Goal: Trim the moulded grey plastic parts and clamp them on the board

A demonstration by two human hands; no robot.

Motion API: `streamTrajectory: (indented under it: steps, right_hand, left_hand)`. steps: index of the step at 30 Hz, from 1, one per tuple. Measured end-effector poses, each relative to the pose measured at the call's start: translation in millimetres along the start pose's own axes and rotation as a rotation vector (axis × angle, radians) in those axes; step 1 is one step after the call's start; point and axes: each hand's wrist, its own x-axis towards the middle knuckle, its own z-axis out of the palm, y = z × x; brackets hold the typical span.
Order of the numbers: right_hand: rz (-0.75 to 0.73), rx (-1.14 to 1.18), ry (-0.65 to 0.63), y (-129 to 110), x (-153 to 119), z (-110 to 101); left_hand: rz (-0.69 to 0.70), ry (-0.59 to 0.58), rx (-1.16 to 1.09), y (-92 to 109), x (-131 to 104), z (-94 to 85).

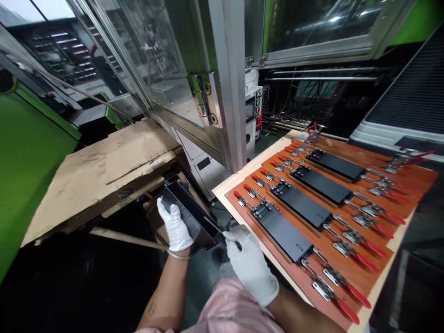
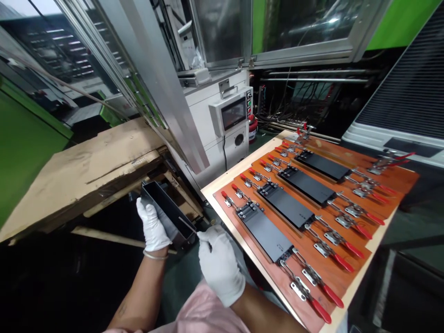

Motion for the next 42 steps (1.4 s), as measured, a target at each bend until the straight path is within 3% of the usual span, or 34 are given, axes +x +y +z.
streamTrajectory:
  steps: [5, 10, 16, 22, 31, 37, 42]
  right_hand:
    - [-0.066, 0.045, 0.003, 1.1, -1.5, -1.7]
    - [0.034, -0.014, -0.004, 4.1, -2.6, -5.7]
    - [-0.077, -0.029, -0.034, 11.1, -8.5, -4.0]
    - [0.000, -0.074, -0.009, 8.9, -0.4, -5.0]
    - [-0.125, -0.024, -0.023, 2.3, -16.2, -10.1]
    - [-0.219, -0.142, -0.104, -1.9, -9.0, -25.6]
    - [-0.313, -0.181, -0.078, -6.9, -1.1, -30.1]
  left_hand:
    - [-0.049, 0.031, 0.018, 3.8, -4.9, 3.5]
    - [-0.099, -0.004, 0.003, 1.0, -7.7, 4.0]
    - [-0.042, -0.009, -0.001, -0.7, -5.7, 3.6]
    - [-0.043, -0.029, -0.074, 4.1, -8.9, 5.9]
    - [-0.083, -0.053, 0.002, 16.4, -15.0, 9.9]
    - [-0.086, -0.120, -0.051, 21.1, -14.6, 12.5]
    - [-0.108, -0.167, -0.056, 30.0, -16.6, 16.5]
